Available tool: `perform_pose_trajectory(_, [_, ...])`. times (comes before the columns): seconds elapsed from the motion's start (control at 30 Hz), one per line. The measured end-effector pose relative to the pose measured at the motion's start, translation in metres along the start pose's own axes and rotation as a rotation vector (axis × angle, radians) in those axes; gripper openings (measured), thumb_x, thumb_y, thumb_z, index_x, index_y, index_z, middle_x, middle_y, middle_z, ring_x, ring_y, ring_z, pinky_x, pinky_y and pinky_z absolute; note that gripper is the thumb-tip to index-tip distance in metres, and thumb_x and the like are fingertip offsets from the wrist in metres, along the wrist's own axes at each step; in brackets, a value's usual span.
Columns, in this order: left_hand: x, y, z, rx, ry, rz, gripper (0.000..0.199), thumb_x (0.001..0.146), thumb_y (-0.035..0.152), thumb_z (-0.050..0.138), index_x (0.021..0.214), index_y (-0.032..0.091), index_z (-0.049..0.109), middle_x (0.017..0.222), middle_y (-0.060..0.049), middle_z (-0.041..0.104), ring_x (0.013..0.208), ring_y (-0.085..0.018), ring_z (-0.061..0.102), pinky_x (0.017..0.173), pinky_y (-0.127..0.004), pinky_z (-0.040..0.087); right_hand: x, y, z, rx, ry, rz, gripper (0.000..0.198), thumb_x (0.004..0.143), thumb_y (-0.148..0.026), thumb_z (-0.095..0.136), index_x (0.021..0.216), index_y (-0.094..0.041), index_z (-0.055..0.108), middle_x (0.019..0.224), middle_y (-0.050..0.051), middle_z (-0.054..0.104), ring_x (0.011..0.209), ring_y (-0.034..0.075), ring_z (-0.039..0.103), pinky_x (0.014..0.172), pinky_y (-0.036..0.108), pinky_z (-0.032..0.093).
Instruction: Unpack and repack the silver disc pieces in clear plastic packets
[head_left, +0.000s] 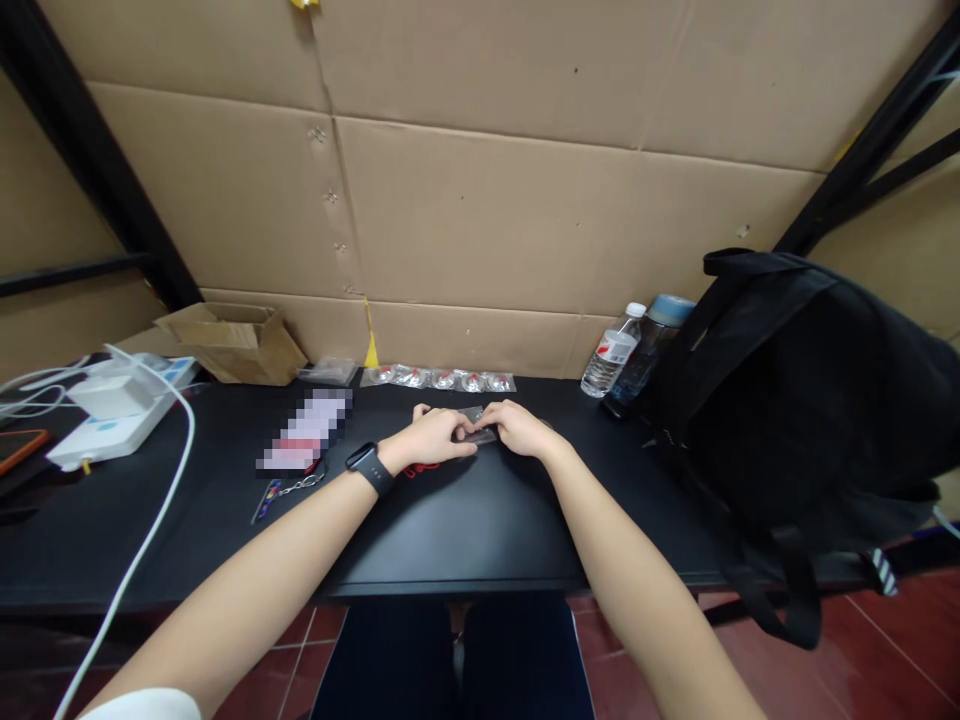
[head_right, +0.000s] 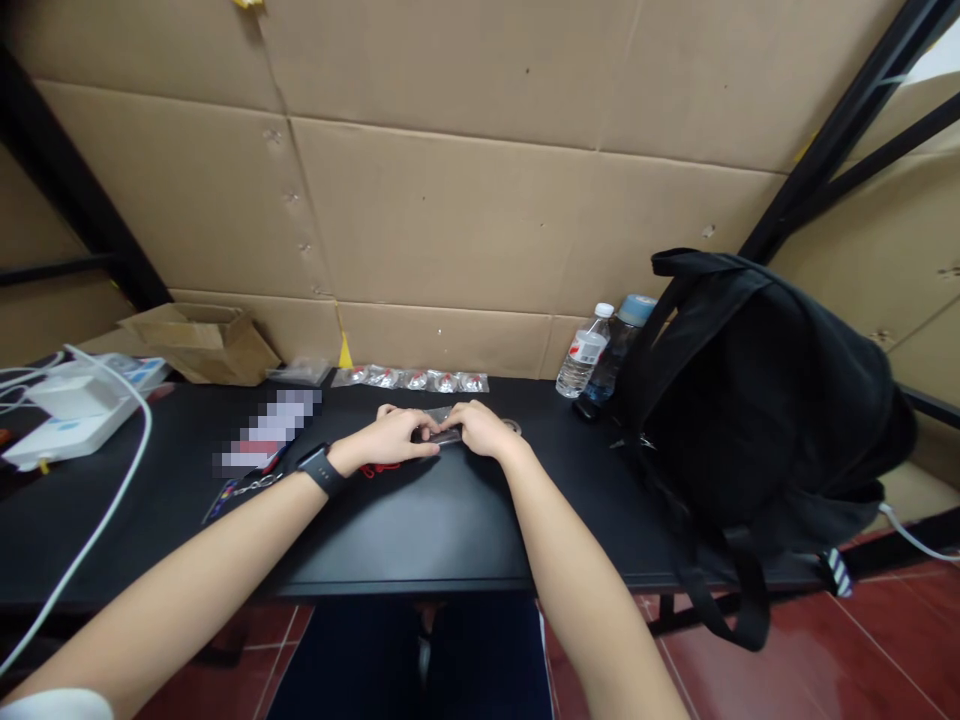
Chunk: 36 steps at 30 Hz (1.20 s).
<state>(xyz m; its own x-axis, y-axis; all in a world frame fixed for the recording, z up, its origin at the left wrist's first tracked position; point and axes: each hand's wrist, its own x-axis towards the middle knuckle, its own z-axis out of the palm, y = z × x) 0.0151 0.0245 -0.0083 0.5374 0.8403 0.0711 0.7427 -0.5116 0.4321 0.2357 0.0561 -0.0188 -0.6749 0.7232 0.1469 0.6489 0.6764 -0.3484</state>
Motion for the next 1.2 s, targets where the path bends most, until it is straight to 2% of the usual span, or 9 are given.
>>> perform_pose_trajectory(0.23, [-0.001,0.000,0.003,0.039,0.021,0.067,0.025,0.077,0.043,0.079,0.098,0.030,0.077,0.110,-0.001,0.072,0.115,-0.027,0.061,0.100,-0.041,0.028,-0.004,-0.001,-0.003,-0.086,-0.034,0.176,0.062,0.086,0.001,0.041,0.117,-0.038,0.077,0.134,0.001,0.069,0.122,0.027,0.052,0.102,0.049,0.034])
perform_pose_trajectory(0.43, [-0.003,-0.002,0.007,0.039,-0.036,0.141,0.018,0.085,0.042,0.074,0.100,0.034,0.076,0.125,0.001,0.072,0.144,-0.037,0.040,0.108,-0.051,0.021,-0.008,-0.002,-0.006,-0.129,-0.011,0.263,0.060,0.087,-0.002,0.041,0.116,-0.039,0.077,0.133,0.001,0.070,0.121,0.028,0.053,0.102,0.051,0.030])
perform_pose_trajectory(0.57, [-0.004,0.001,0.005,0.056,-0.055,0.177,0.018,0.088,0.039,0.072,0.105,0.034,0.074,0.127,0.000,0.072,0.148,-0.037,0.036,0.110,-0.052,0.020,-0.009,-0.002,-0.009,-0.153,0.005,0.308,0.059,0.085,-0.002,0.041,0.116,-0.036,0.078,0.133,0.002,0.071,0.121,0.028,0.054,0.101,0.049,0.030])
perform_pose_trajectory(0.73, [-0.008,0.010,-0.001,-0.062,-0.093,0.230,0.069,0.080,0.031,0.079,0.143,0.036,0.049,0.128,-0.003,0.073,0.133,-0.028,0.055,0.108,-0.043,0.029,-0.010,-0.002,-0.012,-0.145,0.013,0.326,0.055,0.086,-0.003,0.043,0.112,-0.035,0.079,0.131,0.003,0.071,0.123,0.029,0.054,0.100,0.049,0.031])
perform_pose_trajectory(0.8, [-0.010,0.012,-0.003,-0.086,-0.114,0.246,0.077,0.082,0.032,0.078,0.149,0.036,0.041,0.125,-0.003,0.074,0.131,-0.027,0.056,0.108,-0.042,0.029,-0.010,-0.001,-0.013,-0.138,0.017,0.319,0.048,0.090,-0.008,0.045,0.110,-0.035,0.079,0.129,0.004,0.071,0.121,0.029,0.055,0.100,0.050,0.031])
perform_pose_trajectory(0.93, [-0.012,0.010,-0.011,-0.079,-0.125,0.282,0.069,0.088,0.031,0.069,0.150,0.035,0.040,0.123,-0.003,0.075,0.132,-0.025,0.056,0.110,-0.041,0.028,-0.010,0.004,-0.010,-0.116,0.020,0.296,0.023,0.090,-0.036,0.067,0.110,-0.033,0.078,0.128,0.006,0.071,0.120,0.032,0.055,0.102,0.053,0.032])
perform_pose_trajectory(1.03, [-0.010,-0.005,-0.024,-0.019,0.003,0.258,0.056,0.092,0.024,0.060,0.146,0.032,0.049,0.120,-0.004,0.075,0.126,-0.023,0.059,0.109,-0.039,0.031,-0.010,0.009,-0.006,-0.119,0.036,0.323,0.037,0.084,-0.045,0.077,0.117,-0.029,0.076,0.129,0.009,0.069,0.123,0.033,0.053,0.103,0.053,0.033])
perform_pose_trajectory(1.13, [-0.008,-0.031,-0.039,0.106,0.151,0.145,0.033,0.089,0.018,0.059,0.119,0.028,0.070,0.117,-0.004,0.075,0.120,-0.025,0.061,0.107,-0.039,0.033,-0.010,0.013,-0.006,-0.115,0.024,0.337,0.045,0.083,-0.045,0.079,0.122,-0.024,0.073,0.133,0.012,0.067,0.125,0.033,0.052,0.104,0.052,0.035])
perform_pose_trajectory(1.2, [-0.008,-0.048,-0.046,0.158,0.127,0.091,0.020,0.087,0.023,0.063,0.102,0.026,0.076,0.113,-0.003,0.075,0.117,-0.026,0.062,0.104,-0.037,0.036,-0.011,0.013,-0.009,-0.096,0.019,0.303,0.046,0.081,-0.042,0.080,0.122,-0.022,0.073,0.134,0.012,0.067,0.124,0.032,0.053,0.104,0.049,0.038])
